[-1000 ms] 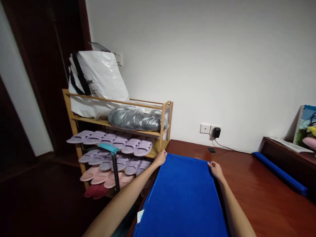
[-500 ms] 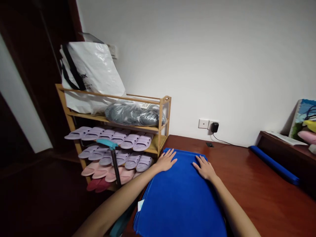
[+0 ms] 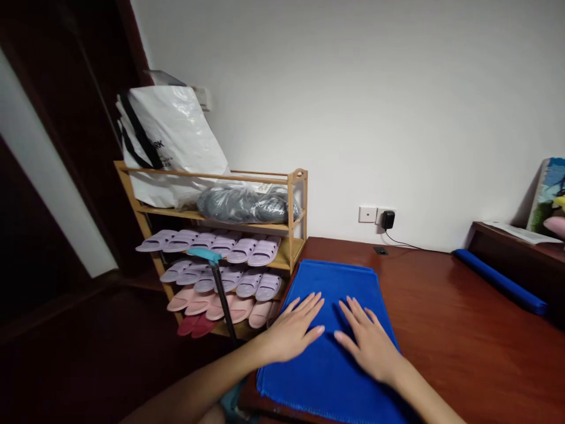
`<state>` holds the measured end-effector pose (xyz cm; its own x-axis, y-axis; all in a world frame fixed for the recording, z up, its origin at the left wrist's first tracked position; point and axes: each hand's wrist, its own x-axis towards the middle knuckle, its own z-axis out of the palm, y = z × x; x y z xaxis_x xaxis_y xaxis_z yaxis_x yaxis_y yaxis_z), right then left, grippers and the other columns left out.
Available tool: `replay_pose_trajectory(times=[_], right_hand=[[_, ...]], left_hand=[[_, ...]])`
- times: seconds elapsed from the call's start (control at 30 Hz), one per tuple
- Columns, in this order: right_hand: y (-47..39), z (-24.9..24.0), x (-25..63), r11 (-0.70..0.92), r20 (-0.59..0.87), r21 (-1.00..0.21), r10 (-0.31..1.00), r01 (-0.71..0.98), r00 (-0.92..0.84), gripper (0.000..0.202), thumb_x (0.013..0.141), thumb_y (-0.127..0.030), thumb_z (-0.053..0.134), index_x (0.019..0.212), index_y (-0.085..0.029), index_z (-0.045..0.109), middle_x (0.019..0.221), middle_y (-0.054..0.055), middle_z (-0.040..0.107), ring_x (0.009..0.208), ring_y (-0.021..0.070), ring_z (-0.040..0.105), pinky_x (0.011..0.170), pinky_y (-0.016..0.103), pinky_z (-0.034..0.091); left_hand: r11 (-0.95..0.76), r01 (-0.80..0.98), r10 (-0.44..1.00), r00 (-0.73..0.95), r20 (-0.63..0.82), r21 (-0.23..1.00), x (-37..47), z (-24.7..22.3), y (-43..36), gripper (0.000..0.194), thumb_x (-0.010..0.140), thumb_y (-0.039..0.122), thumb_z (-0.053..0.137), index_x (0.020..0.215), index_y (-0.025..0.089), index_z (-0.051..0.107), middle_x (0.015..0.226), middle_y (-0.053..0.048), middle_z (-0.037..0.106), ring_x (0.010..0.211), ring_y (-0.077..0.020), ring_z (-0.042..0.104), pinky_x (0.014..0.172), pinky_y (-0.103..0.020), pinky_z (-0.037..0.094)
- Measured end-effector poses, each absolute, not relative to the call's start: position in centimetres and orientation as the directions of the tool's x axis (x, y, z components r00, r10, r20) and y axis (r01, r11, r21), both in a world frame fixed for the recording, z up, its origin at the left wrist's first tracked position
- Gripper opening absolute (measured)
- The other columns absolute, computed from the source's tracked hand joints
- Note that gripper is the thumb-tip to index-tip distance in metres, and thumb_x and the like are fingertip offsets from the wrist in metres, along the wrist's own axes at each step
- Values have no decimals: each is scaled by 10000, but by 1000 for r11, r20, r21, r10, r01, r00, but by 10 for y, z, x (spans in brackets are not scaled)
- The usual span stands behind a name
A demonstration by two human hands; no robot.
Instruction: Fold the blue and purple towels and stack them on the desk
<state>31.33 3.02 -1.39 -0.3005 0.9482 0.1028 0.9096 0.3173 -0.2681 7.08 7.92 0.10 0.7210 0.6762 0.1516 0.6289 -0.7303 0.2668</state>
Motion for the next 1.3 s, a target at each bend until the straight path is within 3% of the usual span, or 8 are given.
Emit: replay_pose_trajectory(times=[0.2,0.5,0.7,0.9,1.3], right_hand=[[-19,-35,321,302,144,-193,950,934,-278,632,903,-586,301,1468,-341,160,1527,-8,163,1402,198,169,1144,460,193],[-31,-44,333,264,175,-79,953,961,-248,667,893,-600,319,1476,-343,120,1537,-11,102,1407,204,141,1133,469,233],[-16,-48,340,279,206,-66,943,958,-261,667,896,-595,323,1477,-323,140,1531,10,138,1399,212,179,1123,476,250],[-12,-44,339,259,287,-28,927,965,-241,673,884,-609,340,1455,-260,272,1521,43,188,1394,228,202,1131,459,236],[12,-54,344,226,252,-25,944,974,-213,688,890,-632,274,1469,-265,224,1527,39,165,1409,202,143,1123,448,239]], left_hand=[[-745,626,664,727,173,229,43,-5,47,559,960,516,309,1459,269,268,1522,-47,241,1401,-237,198,1128,-475,170],[-793,575,607,775,176,203,28,-5,24,646,917,518,437,1477,319,182,1547,-19,151,1411,-270,146,1125,-502,171],[-789,585,613,773,164,188,34,-8,41,631,914,535,431,1467,311,224,1538,-30,196,1406,-272,168,1120,-504,179],[-786,609,618,766,178,109,44,-2,43,605,926,549,387,1457,282,270,1532,-56,219,1401,-274,188,1117,-502,178],[-795,600,604,766,220,94,62,-21,74,568,952,551,297,1459,298,255,1523,-38,254,1404,-251,183,1111,-493,176]])
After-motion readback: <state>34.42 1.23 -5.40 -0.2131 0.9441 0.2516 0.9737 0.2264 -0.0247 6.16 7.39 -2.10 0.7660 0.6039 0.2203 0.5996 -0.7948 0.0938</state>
